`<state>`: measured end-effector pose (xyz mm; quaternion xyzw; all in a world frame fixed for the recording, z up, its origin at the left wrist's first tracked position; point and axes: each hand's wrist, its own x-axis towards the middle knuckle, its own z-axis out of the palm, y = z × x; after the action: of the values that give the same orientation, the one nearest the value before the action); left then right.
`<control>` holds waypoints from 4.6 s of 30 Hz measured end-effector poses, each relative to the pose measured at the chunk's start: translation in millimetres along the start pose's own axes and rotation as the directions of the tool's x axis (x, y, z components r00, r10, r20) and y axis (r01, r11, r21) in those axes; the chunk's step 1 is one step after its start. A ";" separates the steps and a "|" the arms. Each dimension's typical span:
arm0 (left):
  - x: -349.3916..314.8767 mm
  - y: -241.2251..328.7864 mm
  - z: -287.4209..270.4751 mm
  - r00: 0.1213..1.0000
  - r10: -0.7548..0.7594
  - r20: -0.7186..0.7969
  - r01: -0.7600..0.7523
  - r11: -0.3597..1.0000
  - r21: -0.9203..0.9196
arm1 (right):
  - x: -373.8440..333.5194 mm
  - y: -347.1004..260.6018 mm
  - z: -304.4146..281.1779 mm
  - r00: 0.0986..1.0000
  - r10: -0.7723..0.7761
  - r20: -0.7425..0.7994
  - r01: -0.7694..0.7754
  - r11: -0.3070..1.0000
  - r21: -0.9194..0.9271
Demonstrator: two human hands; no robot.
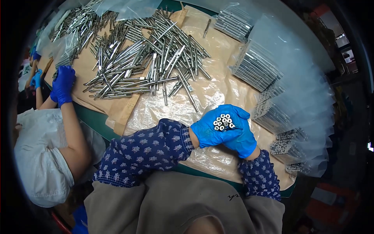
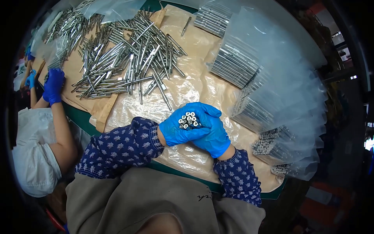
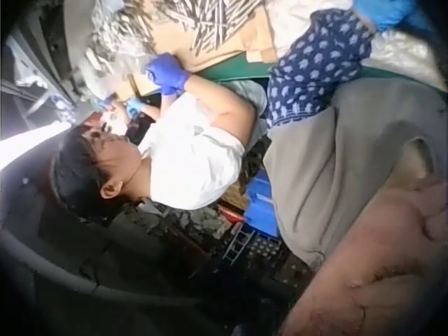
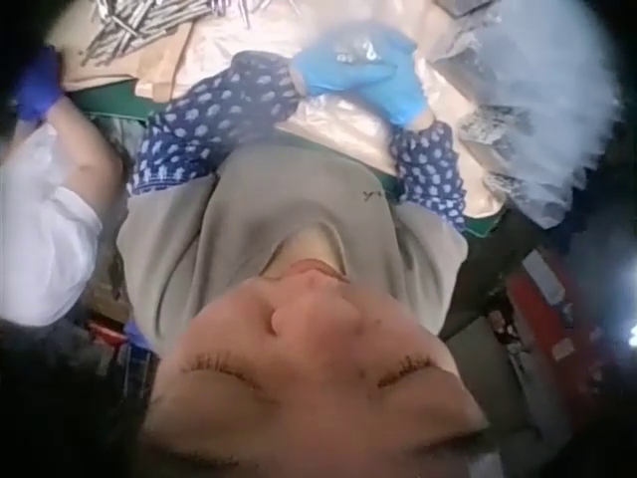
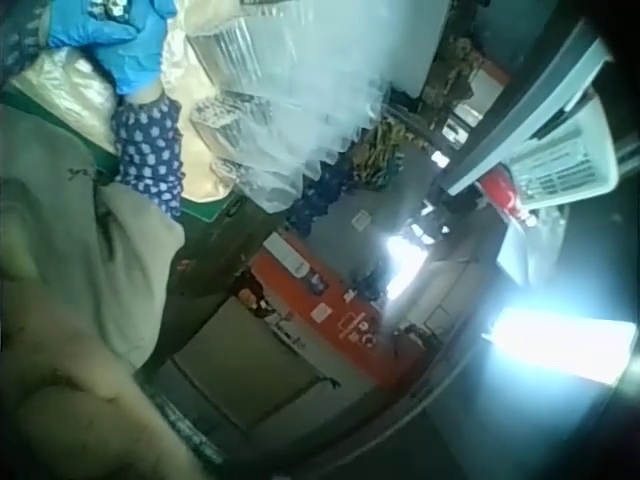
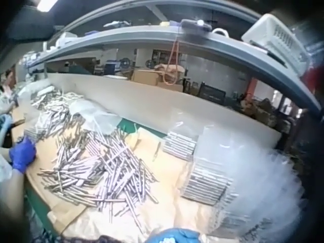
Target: Arranging and checking small metal pins or tubes at a production workstation.
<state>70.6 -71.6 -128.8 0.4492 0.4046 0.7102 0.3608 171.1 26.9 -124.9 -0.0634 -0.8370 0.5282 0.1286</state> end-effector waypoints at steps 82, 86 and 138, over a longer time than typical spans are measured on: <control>-15.7 -13.1 11.6 0.996 0.061 0.062 -0.074 0.968 0.241 | -46.3 104.6 -15.7 0.699 0.120 0.705 -0.714 0.070 0.697; -15.2 -6.9 9.6 0.996 -0.015 0.093 -0.005 0.977 0.212 | -47.5 96.4 -21.3 0.699 0.114 0.706 -0.716 0.118 0.689; -1.6 21.7 -16.4 0.971 -0.174 0.166 0.020 0.746 0.665 | -15.8 -51.1 -44.4 0.948 0.315 0.048 -0.312 0.887 0.341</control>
<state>52.7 -86.1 -114.3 0.6004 0.6098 0.4485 0.2578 200.3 39.4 -63.1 -0.1763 -0.7097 0.6799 0.0543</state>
